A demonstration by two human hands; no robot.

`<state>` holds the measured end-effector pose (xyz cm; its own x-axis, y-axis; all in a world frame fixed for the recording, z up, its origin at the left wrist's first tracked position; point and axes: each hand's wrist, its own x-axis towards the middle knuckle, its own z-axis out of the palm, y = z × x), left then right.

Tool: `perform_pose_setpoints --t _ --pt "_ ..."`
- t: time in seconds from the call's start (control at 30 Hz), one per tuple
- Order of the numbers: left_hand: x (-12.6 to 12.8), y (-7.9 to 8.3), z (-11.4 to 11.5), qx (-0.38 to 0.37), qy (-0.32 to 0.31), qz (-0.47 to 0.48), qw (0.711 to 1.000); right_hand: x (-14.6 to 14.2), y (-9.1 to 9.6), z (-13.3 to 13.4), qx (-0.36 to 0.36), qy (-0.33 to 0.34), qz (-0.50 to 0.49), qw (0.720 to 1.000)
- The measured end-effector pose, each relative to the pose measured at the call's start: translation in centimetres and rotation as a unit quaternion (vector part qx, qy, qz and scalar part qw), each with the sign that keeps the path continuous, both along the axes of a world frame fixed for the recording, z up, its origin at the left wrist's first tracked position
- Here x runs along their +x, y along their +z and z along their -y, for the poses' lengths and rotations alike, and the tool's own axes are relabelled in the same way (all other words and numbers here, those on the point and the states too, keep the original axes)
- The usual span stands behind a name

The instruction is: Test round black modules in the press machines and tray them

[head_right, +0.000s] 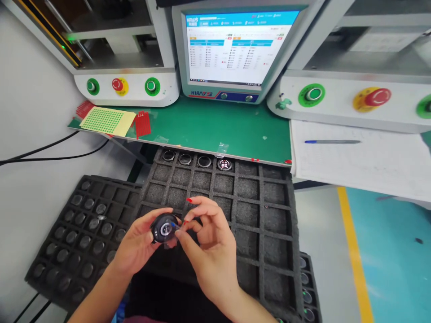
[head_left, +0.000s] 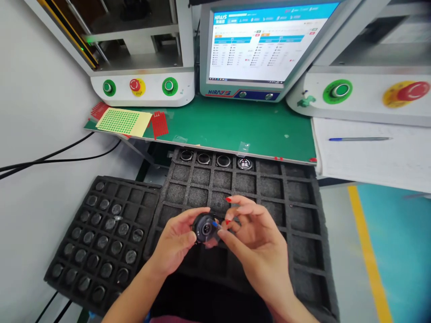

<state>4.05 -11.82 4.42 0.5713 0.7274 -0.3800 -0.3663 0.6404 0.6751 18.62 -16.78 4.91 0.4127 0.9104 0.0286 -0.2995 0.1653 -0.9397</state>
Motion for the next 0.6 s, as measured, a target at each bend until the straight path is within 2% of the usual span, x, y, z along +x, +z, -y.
perform_pose_setpoints --t 0.17,0.27,0.33,0.4,0.47,0.5,0.53,0.57,0.6 --pt "-0.3 -0.7 -0.2 0.005 0.008 -0.053 0.999 1.0 0.6 0.3 -0.012 -0.035 0.033 0.999" --pt "0.0 -1.8 0.0 0.06 -0.06 -0.178 0.98 1.4 0.5 0.4 0.011 -0.07 0.06 0.996" --pt "0.4 -2.8 0.4 0.132 -0.126 -0.307 0.934 1.7 0.1 0.8 0.06 -0.109 0.142 0.982" --pt "0.7 -3.6 0.8 0.22 -0.173 -0.433 0.857 2.1 -0.5 1.6 0.126 -0.114 0.259 0.951" --pt "0.8 -4.0 1.1 0.294 -0.163 -0.514 0.789 2.5 -1.3 2.8 0.173 -0.072 0.339 0.922" --pt "0.8 -3.8 1.2 0.324 -0.134 -0.531 0.771 2.6 -1.7 3.3 0.182 -0.046 0.353 0.916" --pt "0.7 -3.5 1.2 0.346 -0.097 -0.53 0.768 2.4 -2.1 3.8 0.184 -0.025 0.357 0.915" --pt "0.6 -3.0 1.2 0.356 -0.066 -0.508 0.781 2.2 -2.5 4.3 0.18 -0.024 0.356 0.917" --pt "0.6 -2.3 1.1 0.357 -0.046 -0.471 0.806 1.7 -2.9 4.7 0.179 -0.043 0.354 0.917"
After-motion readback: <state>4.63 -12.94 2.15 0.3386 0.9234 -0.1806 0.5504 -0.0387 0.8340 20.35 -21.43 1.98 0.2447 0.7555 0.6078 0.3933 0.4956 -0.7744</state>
